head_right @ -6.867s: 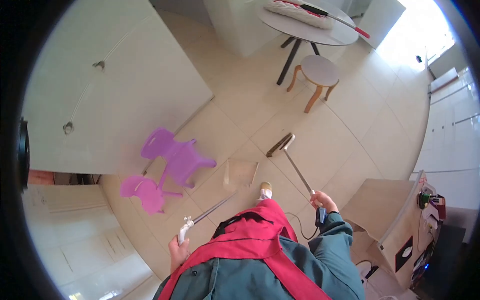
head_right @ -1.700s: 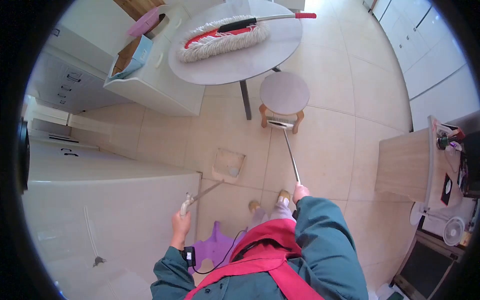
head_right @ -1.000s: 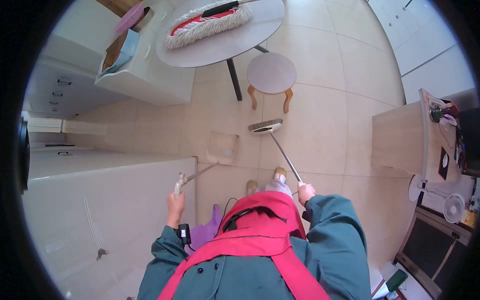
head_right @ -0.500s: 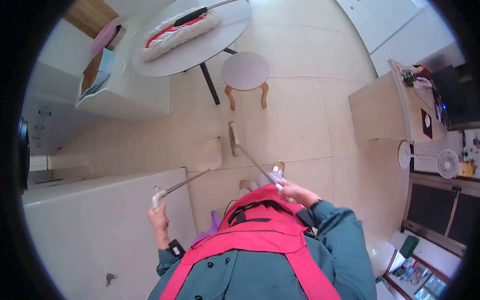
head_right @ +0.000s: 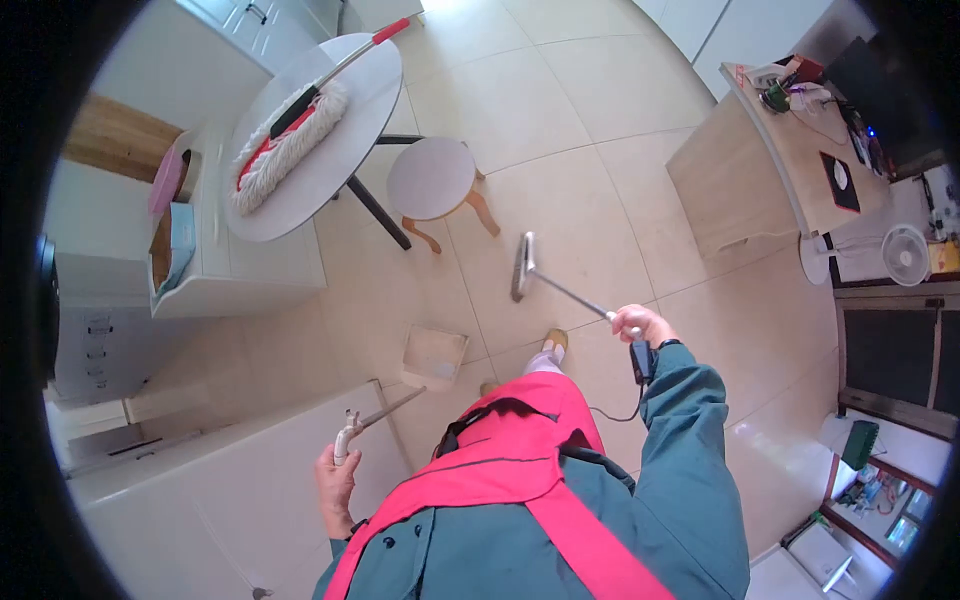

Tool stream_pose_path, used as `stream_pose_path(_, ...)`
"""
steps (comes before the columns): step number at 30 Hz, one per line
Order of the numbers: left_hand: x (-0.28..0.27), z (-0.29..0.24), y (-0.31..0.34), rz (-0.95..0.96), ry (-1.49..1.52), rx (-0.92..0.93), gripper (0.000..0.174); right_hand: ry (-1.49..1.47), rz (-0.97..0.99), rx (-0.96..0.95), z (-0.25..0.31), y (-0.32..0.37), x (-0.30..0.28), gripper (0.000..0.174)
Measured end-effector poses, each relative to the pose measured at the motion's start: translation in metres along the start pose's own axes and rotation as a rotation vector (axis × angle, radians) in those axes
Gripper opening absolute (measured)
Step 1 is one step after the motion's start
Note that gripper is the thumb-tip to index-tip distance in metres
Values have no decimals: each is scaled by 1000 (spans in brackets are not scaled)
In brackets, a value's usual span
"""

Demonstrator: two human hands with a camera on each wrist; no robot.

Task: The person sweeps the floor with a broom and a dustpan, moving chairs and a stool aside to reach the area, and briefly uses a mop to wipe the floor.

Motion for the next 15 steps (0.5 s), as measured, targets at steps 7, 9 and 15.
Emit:
stream_pose_path(7, 59, -68, -33, 112, -114, 58, 20, -73, -92, -115, -10, 39, -54, 25)
stream_pose_path(9, 85, -93, -49, 178, -154, 137, 21, -247, -69, -206, -51, 64, -58, 27)
stream_pose_path(15, 162, -180, -98, 329, -294, 425, 27, -611, -177, -146, -196, 142, -7, 35)
Point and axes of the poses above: each hand's wrist, its own y-axis away from the middle knuckle, its own x-axis out of the palm, z = x × y, the point moved 8 cm from there along -y, towards the middle knuckle, and after that the axes turned 6 degrees about x, right-handed, at the moved point
